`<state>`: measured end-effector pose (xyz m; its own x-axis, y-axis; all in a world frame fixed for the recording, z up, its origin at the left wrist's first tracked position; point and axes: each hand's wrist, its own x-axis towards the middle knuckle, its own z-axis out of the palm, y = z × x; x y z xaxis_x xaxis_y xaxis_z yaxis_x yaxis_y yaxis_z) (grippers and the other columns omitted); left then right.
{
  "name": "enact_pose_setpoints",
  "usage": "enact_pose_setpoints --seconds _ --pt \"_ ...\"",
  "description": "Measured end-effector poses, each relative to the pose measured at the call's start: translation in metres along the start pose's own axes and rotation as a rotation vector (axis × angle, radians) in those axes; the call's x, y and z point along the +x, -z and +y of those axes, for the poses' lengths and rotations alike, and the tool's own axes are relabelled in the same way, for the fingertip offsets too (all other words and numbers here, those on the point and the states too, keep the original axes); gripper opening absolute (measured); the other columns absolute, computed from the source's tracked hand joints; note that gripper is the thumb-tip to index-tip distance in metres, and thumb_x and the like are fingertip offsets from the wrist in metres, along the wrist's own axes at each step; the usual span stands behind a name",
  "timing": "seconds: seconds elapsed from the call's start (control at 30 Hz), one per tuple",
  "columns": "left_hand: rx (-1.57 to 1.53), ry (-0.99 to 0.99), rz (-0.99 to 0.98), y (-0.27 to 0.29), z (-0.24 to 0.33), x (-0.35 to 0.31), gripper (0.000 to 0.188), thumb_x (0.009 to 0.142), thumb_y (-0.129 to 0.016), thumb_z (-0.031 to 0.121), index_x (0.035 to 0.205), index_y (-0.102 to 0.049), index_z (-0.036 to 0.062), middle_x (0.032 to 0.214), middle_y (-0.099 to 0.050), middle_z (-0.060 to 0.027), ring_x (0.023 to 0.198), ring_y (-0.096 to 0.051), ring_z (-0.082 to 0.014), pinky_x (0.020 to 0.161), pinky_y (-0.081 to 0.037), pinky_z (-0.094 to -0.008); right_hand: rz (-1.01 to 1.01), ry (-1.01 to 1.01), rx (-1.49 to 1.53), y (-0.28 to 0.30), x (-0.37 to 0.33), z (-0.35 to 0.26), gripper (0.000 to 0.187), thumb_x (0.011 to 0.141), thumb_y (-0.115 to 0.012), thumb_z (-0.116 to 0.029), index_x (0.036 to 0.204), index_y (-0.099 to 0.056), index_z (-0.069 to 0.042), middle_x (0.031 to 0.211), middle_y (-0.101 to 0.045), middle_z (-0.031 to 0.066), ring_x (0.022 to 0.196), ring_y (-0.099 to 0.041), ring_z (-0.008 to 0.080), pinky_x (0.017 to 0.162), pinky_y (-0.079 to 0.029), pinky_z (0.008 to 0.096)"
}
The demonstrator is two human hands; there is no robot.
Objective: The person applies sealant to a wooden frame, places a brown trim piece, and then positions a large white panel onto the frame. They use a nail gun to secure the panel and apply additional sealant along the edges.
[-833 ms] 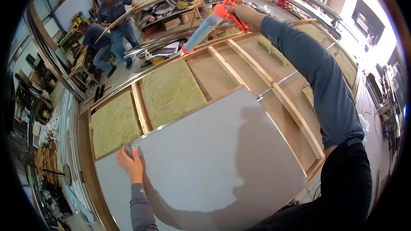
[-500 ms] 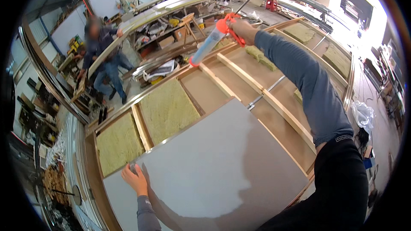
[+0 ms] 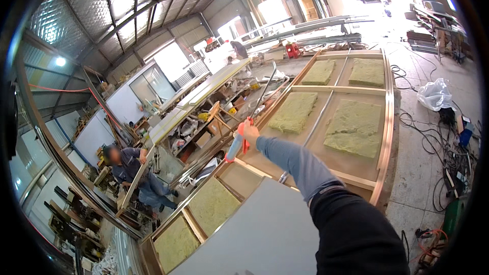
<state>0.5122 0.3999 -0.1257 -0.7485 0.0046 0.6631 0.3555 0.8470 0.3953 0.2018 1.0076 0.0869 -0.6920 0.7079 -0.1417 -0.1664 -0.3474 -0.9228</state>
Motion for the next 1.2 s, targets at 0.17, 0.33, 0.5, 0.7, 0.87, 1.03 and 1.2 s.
enact_pose_setpoints --seconds 0.17,0.33,0.5,0.7,0.87,1.03,1.2 --pt "-0.232 0.048 -0.175 0.020 0.085 -0.073 0.057 0.100 -0.076 0.035 0.137 -0.051 -0.0013 0.129 -0.062 -0.0253 0.114 -0.063 -0.0383 0.099 -0.050 -0.0541 -0.078 0.522 -0.083 0.055 -0.079 0.042 0.028 0.095 -0.064 -0.010 0.122 -0.066 -0.009 0.097 -0.070 0.0071 0.091 -0.068 0.0179 0.080 -0.058 0.0417" --pt "-0.364 0.249 -0.256 0.078 0.091 -0.146 0.072 0.097 -0.080 0.039 0.146 -0.043 0.0001 0.134 -0.059 -0.0250 0.118 -0.061 -0.0389 0.106 -0.047 -0.0561 -0.213 0.053 -0.190 0.095 -0.282 0.029 0.038 0.086 -0.066 0.002 0.123 -0.065 -0.006 0.097 -0.071 0.0104 0.085 -0.072 0.0209 0.069 -0.060 0.0389" --pt "-0.780 0.546 -0.245 0.093 0.118 -0.208 0.088 0.094 -0.083 0.043 0.155 -0.036 0.0016 0.139 -0.057 -0.0247 0.121 -0.059 -0.0394 0.112 -0.045 -0.0582 -0.388 0.071 0.074 0.269 -0.406 -0.030 0.044 0.084 -0.060 0.014 0.127 -0.058 0.004 0.118 -0.071 0.0148 0.103 -0.075 0.0320 0.082 -0.067 0.0432" --pt "-1.079 0.623 -0.243 0.203 0.259 -0.195 0.038 0.110 -0.061 0.020 0.140 -0.054 -0.0030 0.135 -0.060 -0.0140 0.128 -0.059 -0.0259 0.115 -0.047 -0.0435 -0.593 -0.035 0.170 0.413 -0.564 -0.083 0.071 0.078 -0.064 0.005 0.148 -0.049 0.004 0.139 -0.066 0.0220 0.107 -0.074 0.0286 0.059 -0.061 0.0319" --pt "-1.777 0.851 -0.276 0.238 0.343 -0.249 0.046 0.110 -0.062 0.039 0.141 -0.057 0.0063 0.147 -0.060 -0.0141 0.136 -0.058 -0.0329 0.119 -0.045 -0.0535 -0.806 -0.316 0.045 0.504 -0.614 -0.077 0.069 0.077 -0.066 0.002 0.145 -0.055 0.004 0.117 -0.075 0.0215 0.062 -0.066 0.0183 0.048 -0.051 0.0257" --pt "-1.876 1.426 0.311 0.322 0.338 -0.359 0.049 0.109 -0.060 0.048 0.139 -0.059 0.0095 0.143 -0.064 -0.0142 0.133 -0.061 -0.0352 0.115 -0.049 -0.0545 -0.842 -0.365 -0.317 0.520 -0.704 0.010 0.072 0.089 -0.081 0.000 0.154 -0.050 0.001 0.119 -0.075 0.0125 0.080 -0.071 0.0145 0.060 -0.055 0.0274" --pt "-1.174 1.184 0.461 0.346 0.288 -0.483 0.046 0.112 -0.054 0.043 0.128 -0.062 0.0011 0.127 -0.069 -0.0181 0.118 -0.066 -0.0333 0.105 -0.054 -0.0517 -1.307 0.145 -0.576 0.512 -0.809 0.097 0.065 0.096 -0.081 -0.012 0.152 -0.051 0.003 0.118 -0.075 0.0139 0.088 -0.076 0.0245 0.072 -0.060 0.0331"
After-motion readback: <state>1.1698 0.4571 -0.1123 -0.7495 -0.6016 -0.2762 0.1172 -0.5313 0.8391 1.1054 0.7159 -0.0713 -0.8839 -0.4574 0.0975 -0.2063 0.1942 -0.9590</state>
